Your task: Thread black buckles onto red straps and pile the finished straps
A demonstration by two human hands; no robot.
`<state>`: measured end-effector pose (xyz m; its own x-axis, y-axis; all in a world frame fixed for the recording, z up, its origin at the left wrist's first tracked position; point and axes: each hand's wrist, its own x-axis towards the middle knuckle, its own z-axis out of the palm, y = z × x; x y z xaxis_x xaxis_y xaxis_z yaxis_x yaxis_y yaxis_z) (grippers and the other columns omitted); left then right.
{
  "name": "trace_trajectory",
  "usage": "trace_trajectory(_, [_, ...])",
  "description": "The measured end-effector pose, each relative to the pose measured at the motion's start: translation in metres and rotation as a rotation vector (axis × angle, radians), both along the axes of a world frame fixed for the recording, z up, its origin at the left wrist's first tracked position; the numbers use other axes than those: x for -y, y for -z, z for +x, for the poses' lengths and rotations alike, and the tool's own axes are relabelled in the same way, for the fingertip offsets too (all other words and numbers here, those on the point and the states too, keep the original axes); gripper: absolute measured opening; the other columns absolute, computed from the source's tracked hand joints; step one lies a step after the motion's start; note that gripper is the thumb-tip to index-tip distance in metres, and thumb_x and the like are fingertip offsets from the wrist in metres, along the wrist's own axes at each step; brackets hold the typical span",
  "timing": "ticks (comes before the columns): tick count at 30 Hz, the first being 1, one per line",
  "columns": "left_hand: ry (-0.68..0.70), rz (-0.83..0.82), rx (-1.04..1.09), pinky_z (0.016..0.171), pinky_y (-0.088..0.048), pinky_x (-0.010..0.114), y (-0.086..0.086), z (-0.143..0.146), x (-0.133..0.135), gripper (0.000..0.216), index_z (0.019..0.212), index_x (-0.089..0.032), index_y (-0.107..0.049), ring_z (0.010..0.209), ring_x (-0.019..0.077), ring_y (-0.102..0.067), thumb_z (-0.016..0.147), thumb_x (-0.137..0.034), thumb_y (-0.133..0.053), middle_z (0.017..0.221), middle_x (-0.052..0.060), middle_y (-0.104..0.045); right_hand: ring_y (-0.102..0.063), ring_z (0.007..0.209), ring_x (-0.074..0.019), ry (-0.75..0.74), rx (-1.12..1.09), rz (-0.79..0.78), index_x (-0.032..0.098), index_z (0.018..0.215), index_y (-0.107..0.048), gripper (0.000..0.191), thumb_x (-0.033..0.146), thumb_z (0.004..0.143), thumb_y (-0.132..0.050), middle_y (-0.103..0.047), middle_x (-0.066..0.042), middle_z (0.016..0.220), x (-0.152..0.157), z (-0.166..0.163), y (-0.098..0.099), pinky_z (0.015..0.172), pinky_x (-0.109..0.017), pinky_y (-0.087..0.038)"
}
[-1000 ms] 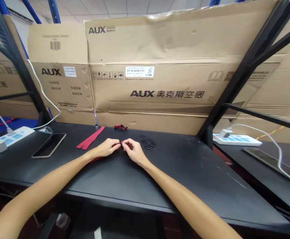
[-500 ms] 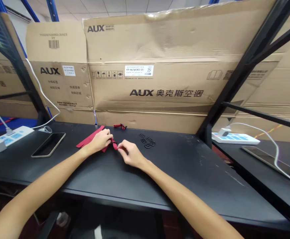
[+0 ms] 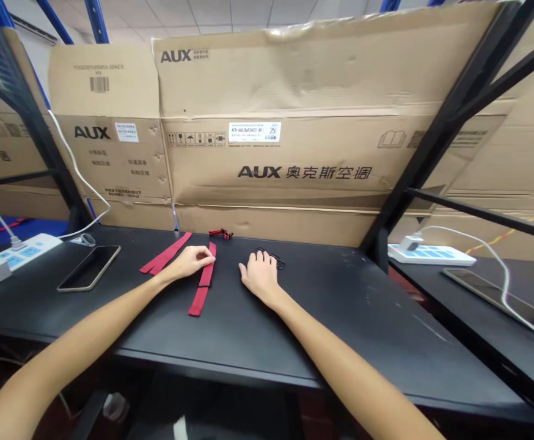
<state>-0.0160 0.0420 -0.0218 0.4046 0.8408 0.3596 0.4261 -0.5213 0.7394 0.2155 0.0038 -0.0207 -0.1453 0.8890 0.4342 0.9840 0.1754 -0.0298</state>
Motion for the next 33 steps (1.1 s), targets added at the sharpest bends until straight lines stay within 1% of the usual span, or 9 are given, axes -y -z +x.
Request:
trace_trajectory(2, [0.047, -0.101, 0.146, 0.072, -0.050, 0.029, 0.003, 0.003, 0.000, 0.025, 0.086, -0.015, -0.058, 0.073, 0.0163, -0.065, 0.074, -0.035, -0.066, 0.073, 0.001, -0.063, -0.051, 0.107, -0.0332, -0.010, 0.029, -0.071, 0.007, 0.101, -0.062, 0.038, 0.038, 0.089, -0.043, -0.060, -0.022, 0.111, -0.002, 0.002, 0.003, 0.090, -0.043, -0.032])
trace_trajectory(6, [0.177, -0.349, 0.389, 0.076, -0.051, 0.033, 0.004, 0.006, 0.005, 0.054, 0.111, -0.017, -0.045, 0.077, 0.0170, -0.067, 0.067, -0.027, -0.075, 0.078, 0.000, -0.062, -0.057, 0.093, -0.0245, -0.257, 0.008, -0.111, 0.014, 0.104, -0.061, 0.028, 0.031, 0.090, -0.044, -0.063, -0.014, 0.104, 0.002, -0.006, 0.002, 0.081, -0.034, -0.038])
trace_trajectory(9, [0.249, -0.440, 0.399, 0.079, -0.051, 0.034, 0.000, 0.007, 0.008, 0.054, 0.108, -0.014, -0.049, 0.078, 0.0174, -0.067, 0.063, -0.026, -0.078, 0.085, 0.006, -0.065, -0.055, 0.092, -0.0206, -0.423, -0.044, -0.094, 0.019, 0.105, -0.061, 0.023, 0.027, 0.090, -0.045, -0.062, -0.010, 0.106, 0.007, -0.014, 0.002, 0.080, -0.031, -0.039])
trace_trajectory(12, [0.275, -0.466, 0.381, 0.075, -0.051, 0.032, -0.003, 0.007, 0.008, 0.039, 0.098, -0.011, -0.054, 0.071, 0.0164, -0.066, 0.073, -0.038, -0.069, 0.079, 0.008, -0.067, -0.053, 0.096, -0.0198, -0.530, -0.085, -0.068, 0.021, 0.106, -0.060, 0.023, 0.026, 0.091, -0.044, -0.061, -0.007, 0.109, 0.009, -0.017, 0.005, 0.083, -0.032, -0.039])
trace_trajectory(15, [0.285, -0.479, 0.397, 0.072, -0.051, 0.032, -0.001, 0.007, 0.006, 0.039, 0.093, -0.010, -0.056, 0.069, 0.0165, -0.066, 0.081, -0.047, -0.056, 0.076, 0.009, -0.066, -0.051, 0.099, -0.0219, -0.487, -0.118, -0.042, 0.020, 0.110, -0.059, 0.025, 0.028, 0.090, -0.046, -0.060, -0.009, 0.114, 0.006, -0.014, 0.008, 0.084, -0.035, -0.040])
trace_trajectory(18, [0.316, -0.488, 0.375, 0.073, -0.051, 0.032, 0.002, 0.007, 0.006, 0.040, 0.099, -0.010, -0.056, 0.072, 0.0174, -0.066, 0.082, -0.046, -0.056, 0.081, 0.009, -0.066, -0.052, 0.096, -0.0225, -0.430, -0.138, -0.061, 0.020, 0.108, -0.061, 0.025, 0.028, 0.090, -0.047, -0.061, -0.010, 0.111, 0.001, -0.010, 0.010, 0.081, -0.036, -0.041])
trace_trajectory(23, [0.345, -0.471, 0.308, 0.075, -0.050, 0.033, 0.004, 0.007, 0.006, 0.039, 0.106, -0.011, -0.055, 0.072, 0.0165, -0.065, 0.083, -0.043, -0.055, 0.079, 0.008, -0.066, -0.054, 0.091, -0.0201, -0.494, -0.195, -0.093, 0.018, 0.107, -0.062, 0.023, 0.022, 0.087, -0.051, -0.062, -0.010, 0.102, -0.007, -0.006, 0.013, 0.085, -0.035, -0.042])
trace_trajectory(28, [0.372, -0.395, 0.180, 0.076, -0.047, 0.029, 0.001, 0.008, 0.008, 0.031, 0.099, -0.013, -0.057, 0.071, 0.0142, -0.063, 0.085, -0.040, -0.051, 0.076, 0.004, -0.065, -0.056, 0.094, -0.0209, -0.469, -0.311, -0.136, 0.014, 0.105, -0.062, 0.024, 0.019, 0.082, -0.055, -0.062, -0.012, 0.100, -0.007, -0.007, 0.015, 0.086, -0.035, -0.043])
trace_trajectory(33, [0.368, -0.316, 0.064, 0.077, -0.045, 0.027, -0.007, 0.008, 0.015, 0.024, 0.088, -0.015, -0.058, 0.072, 0.0134, -0.060, 0.086, -0.036, -0.048, 0.074, 0.002, -0.064, -0.059, 0.079, -0.0183, -0.473, -0.550, -0.264, 0.017, 0.096, -0.066, 0.021, 0.022, 0.079, -0.056, -0.066, -0.006, 0.089, -0.007, -0.008, 0.009, 0.076, -0.033, -0.046])
